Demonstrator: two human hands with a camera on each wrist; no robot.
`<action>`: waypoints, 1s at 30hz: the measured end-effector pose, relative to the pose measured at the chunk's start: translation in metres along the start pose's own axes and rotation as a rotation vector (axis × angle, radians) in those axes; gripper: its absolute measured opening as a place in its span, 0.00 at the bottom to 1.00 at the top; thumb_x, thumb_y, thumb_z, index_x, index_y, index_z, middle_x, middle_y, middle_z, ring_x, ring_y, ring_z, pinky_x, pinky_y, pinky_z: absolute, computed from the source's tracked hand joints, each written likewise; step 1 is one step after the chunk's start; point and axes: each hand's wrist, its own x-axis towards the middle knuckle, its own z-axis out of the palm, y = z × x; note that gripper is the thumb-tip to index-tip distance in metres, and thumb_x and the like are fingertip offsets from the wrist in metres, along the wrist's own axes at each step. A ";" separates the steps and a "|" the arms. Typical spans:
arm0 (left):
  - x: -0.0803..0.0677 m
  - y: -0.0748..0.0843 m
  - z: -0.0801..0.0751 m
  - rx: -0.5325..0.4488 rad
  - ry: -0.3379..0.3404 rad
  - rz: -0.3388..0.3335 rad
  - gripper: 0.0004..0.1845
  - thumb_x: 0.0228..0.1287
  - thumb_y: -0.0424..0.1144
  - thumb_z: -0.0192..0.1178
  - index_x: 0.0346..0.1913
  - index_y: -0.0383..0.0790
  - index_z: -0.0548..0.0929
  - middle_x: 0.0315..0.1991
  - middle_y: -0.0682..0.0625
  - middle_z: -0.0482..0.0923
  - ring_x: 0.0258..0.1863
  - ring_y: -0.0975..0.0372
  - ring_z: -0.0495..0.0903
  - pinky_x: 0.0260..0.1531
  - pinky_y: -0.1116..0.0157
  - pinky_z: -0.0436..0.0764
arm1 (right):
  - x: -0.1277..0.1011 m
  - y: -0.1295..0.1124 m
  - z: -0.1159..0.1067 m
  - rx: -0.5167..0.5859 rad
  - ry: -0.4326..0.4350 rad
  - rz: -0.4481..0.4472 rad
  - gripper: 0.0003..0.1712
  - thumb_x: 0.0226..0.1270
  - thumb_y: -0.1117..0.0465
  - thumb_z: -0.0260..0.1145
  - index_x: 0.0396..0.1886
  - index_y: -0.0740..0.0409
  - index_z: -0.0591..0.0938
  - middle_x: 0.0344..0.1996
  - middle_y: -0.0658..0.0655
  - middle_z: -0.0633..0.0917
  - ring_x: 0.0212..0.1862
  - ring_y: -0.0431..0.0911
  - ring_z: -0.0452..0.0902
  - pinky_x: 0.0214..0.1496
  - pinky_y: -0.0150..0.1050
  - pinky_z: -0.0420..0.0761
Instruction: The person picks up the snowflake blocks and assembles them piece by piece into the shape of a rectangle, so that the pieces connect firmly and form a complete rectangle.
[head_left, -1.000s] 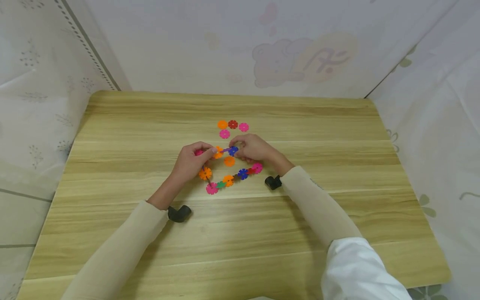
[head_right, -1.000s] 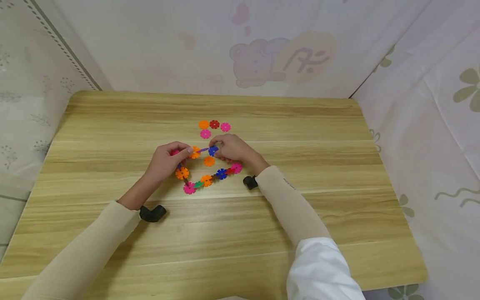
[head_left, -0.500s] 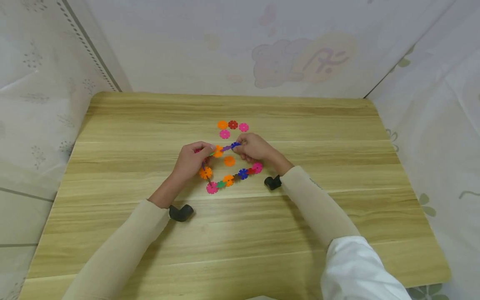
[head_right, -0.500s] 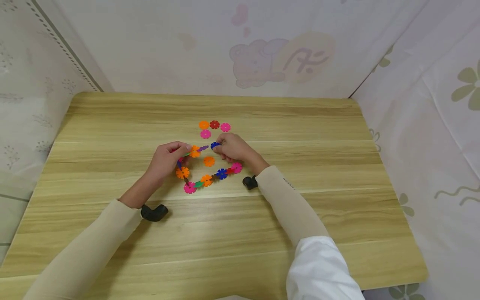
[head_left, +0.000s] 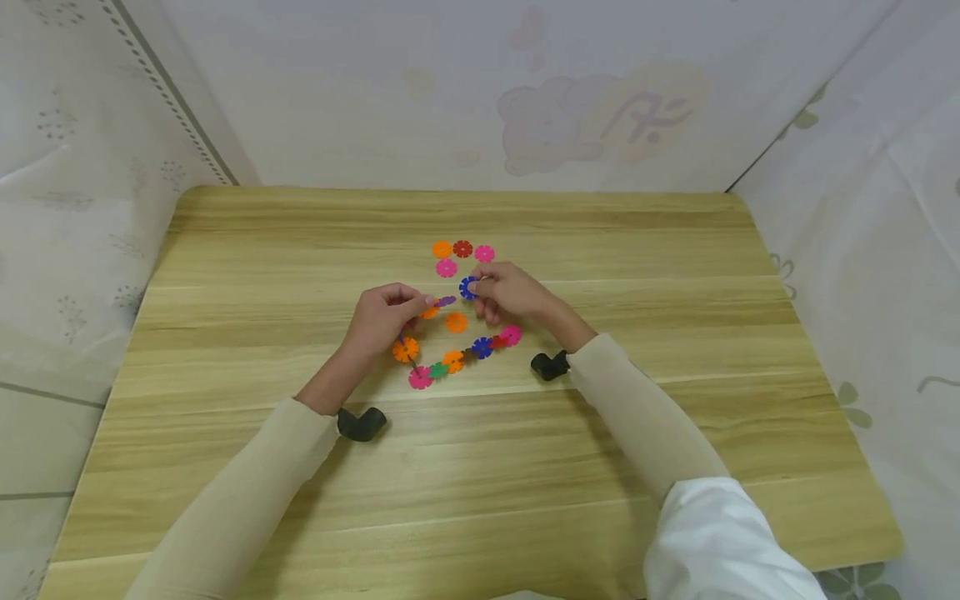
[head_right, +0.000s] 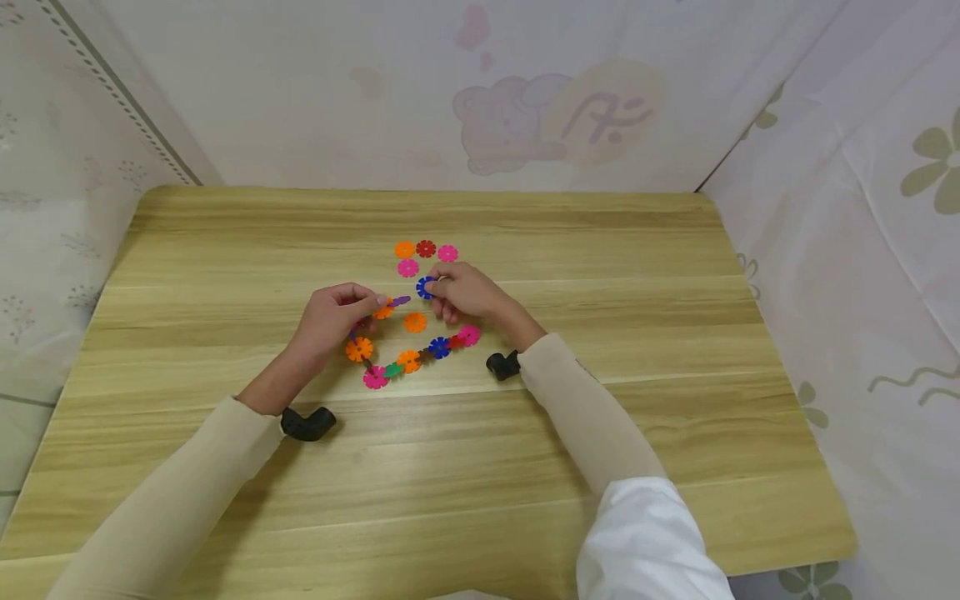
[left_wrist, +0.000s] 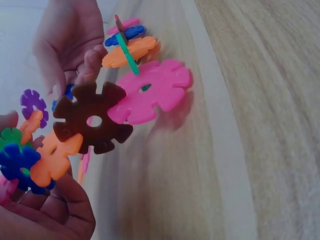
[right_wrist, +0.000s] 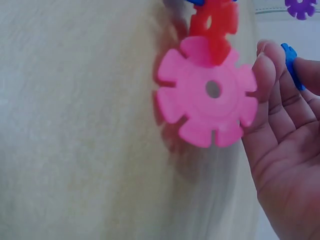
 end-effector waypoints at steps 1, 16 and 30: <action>0.000 0.000 0.000 -0.004 -0.003 0.005 0.18 0.61 0.50 0.67 0.40 0.37 0.83 0.26 0.46 0.80 0.23 0.61 0.76 0.22 0.70 0.73 | -0.001 -0.001 0.000 0.007 -0.002 -0.001 0.10 0.77 0.60 0.52 0.43 0.63 0.75 0.27 0.63 0.82 0.22 0.47 0.75 0.28 0.37 0.81; 0.000 0.000 0.003 0.001 -0.004 0.104 0.14 0.63 0.46 0.66 0.38 0.35 0.82 0.27 0.51 0.80 0.30 0.48 0.79 0.33 0.62 0.81 | -0.013 -0.006 0.004 0.020 -0.033 -0.067 0.09 0.76 0.59 0.54 0.43 0.60 0.77 0.27 0.67 0.82 0.23 0.48 0.75 0.27 0.40 0.82; -0.002 0.001 0.003 -0.008 0.024 0.179 0.13 0.63 0.43 0.66 0.36 0.33 0.82 0.27 0.44 0.80 0.29 0.48 0.76 0.27 0.65 0.77 | -0.015 -0.007 0.007 0.031 -0.033 -0.116 0.08 0.76 0.60 0.54 0.41 0.60 0.77 0.28 0.67 0.82 0.23 0.49 0.76 0.29 0.44 0.82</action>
